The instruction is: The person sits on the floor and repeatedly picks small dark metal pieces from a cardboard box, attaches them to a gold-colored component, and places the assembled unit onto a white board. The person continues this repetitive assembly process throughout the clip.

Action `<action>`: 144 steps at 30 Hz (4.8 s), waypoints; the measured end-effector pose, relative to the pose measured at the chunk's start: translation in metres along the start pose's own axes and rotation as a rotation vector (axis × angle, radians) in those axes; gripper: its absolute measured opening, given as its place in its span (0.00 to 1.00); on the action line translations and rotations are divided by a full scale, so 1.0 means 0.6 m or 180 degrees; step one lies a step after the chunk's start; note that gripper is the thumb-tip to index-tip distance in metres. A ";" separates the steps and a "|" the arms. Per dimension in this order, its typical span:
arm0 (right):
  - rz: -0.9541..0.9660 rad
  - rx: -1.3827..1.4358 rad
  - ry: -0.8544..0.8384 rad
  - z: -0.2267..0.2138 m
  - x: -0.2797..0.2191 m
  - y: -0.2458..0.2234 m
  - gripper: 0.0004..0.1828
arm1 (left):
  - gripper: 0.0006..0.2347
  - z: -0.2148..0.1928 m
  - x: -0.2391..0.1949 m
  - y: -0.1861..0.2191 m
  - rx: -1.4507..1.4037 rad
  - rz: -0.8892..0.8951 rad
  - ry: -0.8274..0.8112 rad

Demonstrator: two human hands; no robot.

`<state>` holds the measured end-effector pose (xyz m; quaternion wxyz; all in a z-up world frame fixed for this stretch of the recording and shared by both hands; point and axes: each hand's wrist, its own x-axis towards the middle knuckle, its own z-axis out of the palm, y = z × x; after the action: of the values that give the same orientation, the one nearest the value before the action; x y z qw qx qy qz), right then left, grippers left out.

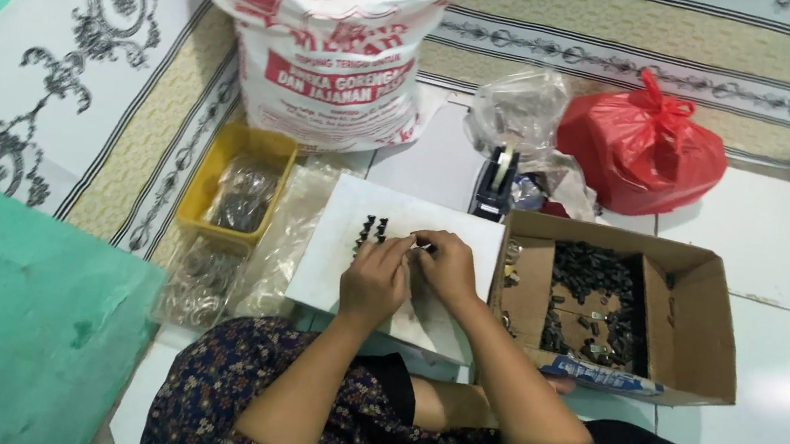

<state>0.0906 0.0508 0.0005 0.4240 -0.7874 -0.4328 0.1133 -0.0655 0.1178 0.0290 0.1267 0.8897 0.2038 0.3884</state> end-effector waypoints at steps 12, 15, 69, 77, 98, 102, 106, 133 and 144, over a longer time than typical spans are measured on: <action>0.1553 -0.1039 0.0678 -0.309 -0.065 0.348 0.12 | 0.11 0.147 0.042 0.168 -0.0949 0.0758 -0.0840; 0.1814 -0.1475 0.0722 -0.299 -0.111 0.525 0.06 | 0.10 0.204 0.078 0.243 -0.0949 0.0543 -0.1936; 0.2077 0.2009 0.0861 -0.299 -0.189 0.283 0.06 | 0.07 0.205 0.029 0.354 -0.2638 -0.2061 -0.1482; 0.2217 0.2026 0.1047 -0.293 -0.176 0.258 0.07 | 0.11 0.177 0.026 0.332 -0.2846 -0.2375 -0.1618; 0.0428 0.1120 0.0666 -0.203 -0.180 0.088 0.03 | 0.13 0.164 -0.081 0.182 -0.4359 -0.3625 -0.1056; -0.0278 0.0406 0.0709 -0.199 -0.183 0.074 0.04 | 0.10 0.140 -0.079 0.172 -0.4204 -0.3474 -0.1043; -0.0760 -0.0102 0.0763 -0.178 -0.190 0.068 0.06 | 0.09 0.127 -0.090 0.157 -0.4187 -0.3499 -0.0987; 0.2087 0.2174 -0.0392 -0.147 -0.141 0.025 0.09 | 0.10 0.092 -0.065 0.130 -0.3778 -0.3760 -0.0938; 0.0685 0.0968 -0.0333 -0.034 0.007 -0.021 0.13 | 0.11 0.005 0.016 -0.021 -0.0076 -0.1023 -0.0592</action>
<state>0.0969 0.0461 0.0234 0.5004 -0.7491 -0.3455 0.2629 -0.0606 0.1332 0.0281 0.2160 0.8762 0.3262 0.2815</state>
